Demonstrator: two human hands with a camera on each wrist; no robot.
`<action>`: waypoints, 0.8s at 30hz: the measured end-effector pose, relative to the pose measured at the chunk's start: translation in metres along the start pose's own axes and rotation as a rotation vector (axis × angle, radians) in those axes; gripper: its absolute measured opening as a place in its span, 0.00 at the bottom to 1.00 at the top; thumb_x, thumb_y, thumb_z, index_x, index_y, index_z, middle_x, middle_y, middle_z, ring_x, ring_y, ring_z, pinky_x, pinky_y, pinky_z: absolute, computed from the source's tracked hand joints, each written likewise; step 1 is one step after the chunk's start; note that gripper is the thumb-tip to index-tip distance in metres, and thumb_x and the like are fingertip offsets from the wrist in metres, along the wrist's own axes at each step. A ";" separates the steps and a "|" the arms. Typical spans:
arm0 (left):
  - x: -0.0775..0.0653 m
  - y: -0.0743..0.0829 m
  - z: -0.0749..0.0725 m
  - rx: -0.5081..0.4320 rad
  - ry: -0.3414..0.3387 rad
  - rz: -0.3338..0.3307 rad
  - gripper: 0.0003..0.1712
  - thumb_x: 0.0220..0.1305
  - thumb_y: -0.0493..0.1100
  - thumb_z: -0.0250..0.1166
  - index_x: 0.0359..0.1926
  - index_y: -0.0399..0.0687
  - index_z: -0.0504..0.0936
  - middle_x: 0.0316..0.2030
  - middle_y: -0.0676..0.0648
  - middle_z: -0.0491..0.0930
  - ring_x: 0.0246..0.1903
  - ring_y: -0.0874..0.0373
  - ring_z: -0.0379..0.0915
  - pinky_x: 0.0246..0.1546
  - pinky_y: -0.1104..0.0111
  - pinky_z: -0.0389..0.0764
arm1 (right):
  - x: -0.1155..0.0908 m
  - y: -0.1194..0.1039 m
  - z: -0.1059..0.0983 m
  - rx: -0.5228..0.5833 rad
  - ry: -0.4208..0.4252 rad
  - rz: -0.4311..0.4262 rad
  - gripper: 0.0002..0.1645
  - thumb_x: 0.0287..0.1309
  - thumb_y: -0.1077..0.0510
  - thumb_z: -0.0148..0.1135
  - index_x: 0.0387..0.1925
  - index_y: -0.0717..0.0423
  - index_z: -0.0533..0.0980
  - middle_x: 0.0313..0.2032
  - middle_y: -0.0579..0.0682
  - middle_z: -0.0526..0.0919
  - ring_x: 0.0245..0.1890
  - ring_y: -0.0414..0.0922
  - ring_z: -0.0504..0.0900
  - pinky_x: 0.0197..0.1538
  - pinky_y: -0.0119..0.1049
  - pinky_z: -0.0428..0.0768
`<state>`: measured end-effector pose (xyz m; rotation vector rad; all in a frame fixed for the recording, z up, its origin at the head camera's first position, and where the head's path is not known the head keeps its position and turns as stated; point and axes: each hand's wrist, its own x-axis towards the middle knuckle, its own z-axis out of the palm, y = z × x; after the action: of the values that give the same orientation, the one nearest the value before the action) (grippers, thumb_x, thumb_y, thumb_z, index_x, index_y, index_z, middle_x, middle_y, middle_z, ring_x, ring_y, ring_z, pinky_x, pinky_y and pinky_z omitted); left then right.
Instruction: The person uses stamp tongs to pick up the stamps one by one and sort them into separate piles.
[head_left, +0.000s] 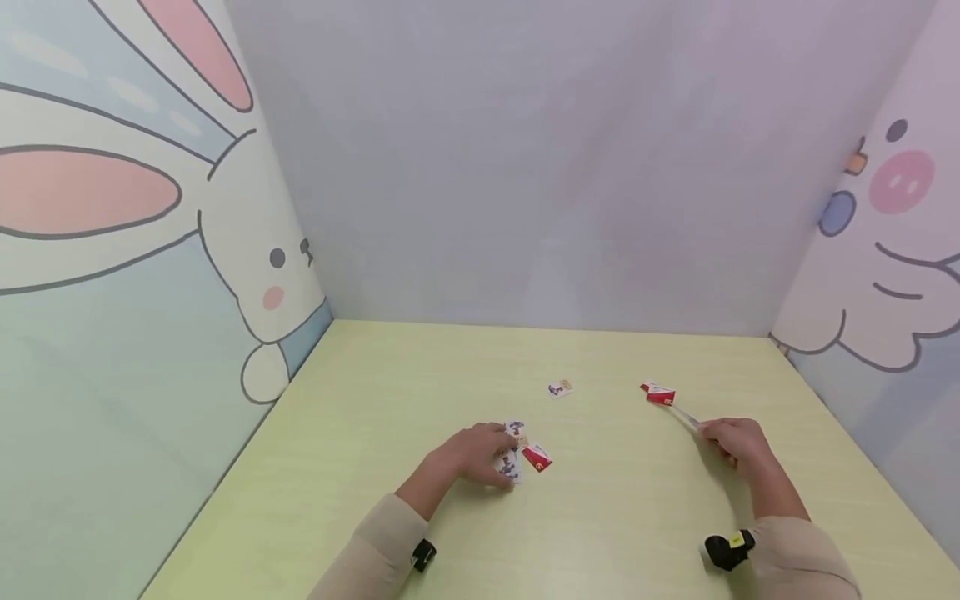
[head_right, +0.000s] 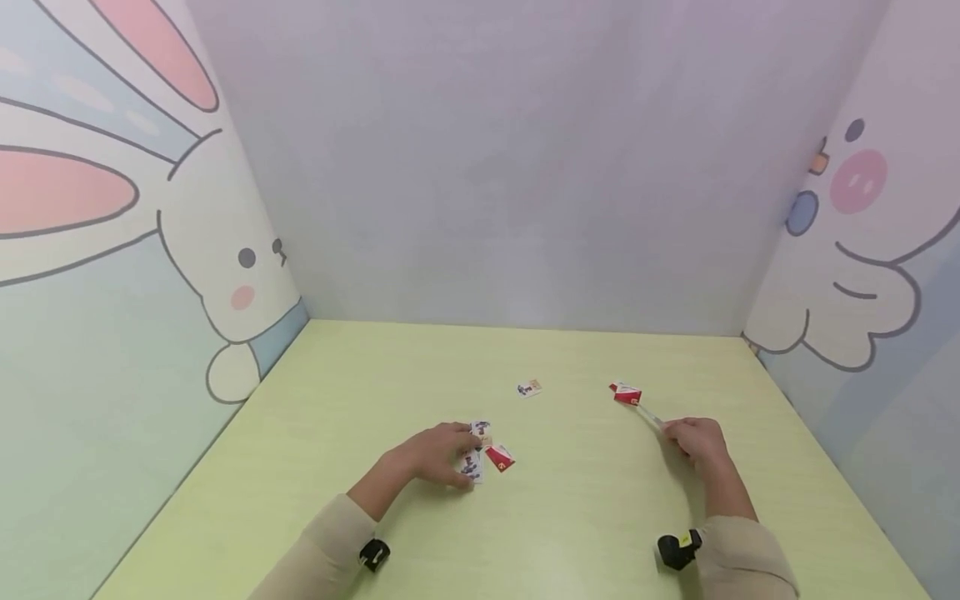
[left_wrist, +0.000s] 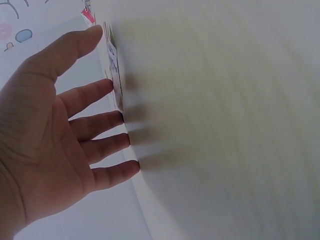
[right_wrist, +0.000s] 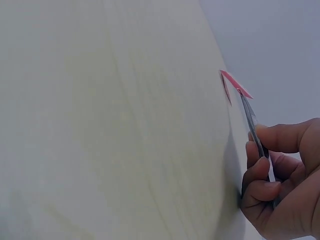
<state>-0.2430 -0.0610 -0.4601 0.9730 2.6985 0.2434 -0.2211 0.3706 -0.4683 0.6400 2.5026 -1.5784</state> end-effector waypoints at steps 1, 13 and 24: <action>0.000 0.000 0.000 0.000 0.000 -0.002 0.37 0.49 0.62 0.67 0.61 0.58 0.72 0.62 0.50 0.67 0.61 0.53 0.60 0.56 0.59 0.66 | 0.001 -0.001 0.001 -0.004 0.008 0.007 0.10 0.55 0.58 0.58 0.26 0.62 0.77 0.14 0.47 0.68 0.16 0.43 0.65 0.20 0.36 0.65; 0.000 0.003 -0.002 0.010 -0.004 0.019 0.36 0.49 0.61 0.68 0.60 0.57 0.74 0.60 0.50 0.69 0.59 0.53 0.62 0.55 0.60 0.67 | 0.002 -0.007 0.006 0.001 0.070 0.067 0.11 0.53 0.61 0.58 0.30 0.70 0.74 0.16 0.48 0.69 0.17 0.43 0.67 0.21 0.36 0.67; 0.001 0.002 -0.001 0.011 0.004 0.025 0.35 0.49 0.60 0.68 0.59 0.55 0.74 0.58 0.50 0.70 0.58 0.53 0.63 0.55 0.61 0.67 | -0.003 0.000 0.005 -0.035 0.066 0.046 0.11 0.52 0.59 0.58 0.26 0.66 0.76 0.15 0.47 0.70 0.17 0.43 0.67 0.21 0.36 0.68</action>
<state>-0.2432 -0.0590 -0.4587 1.0109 2.6959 0.2357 -0.2187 0.3654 -0.4690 0.7513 2.5373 -1.5190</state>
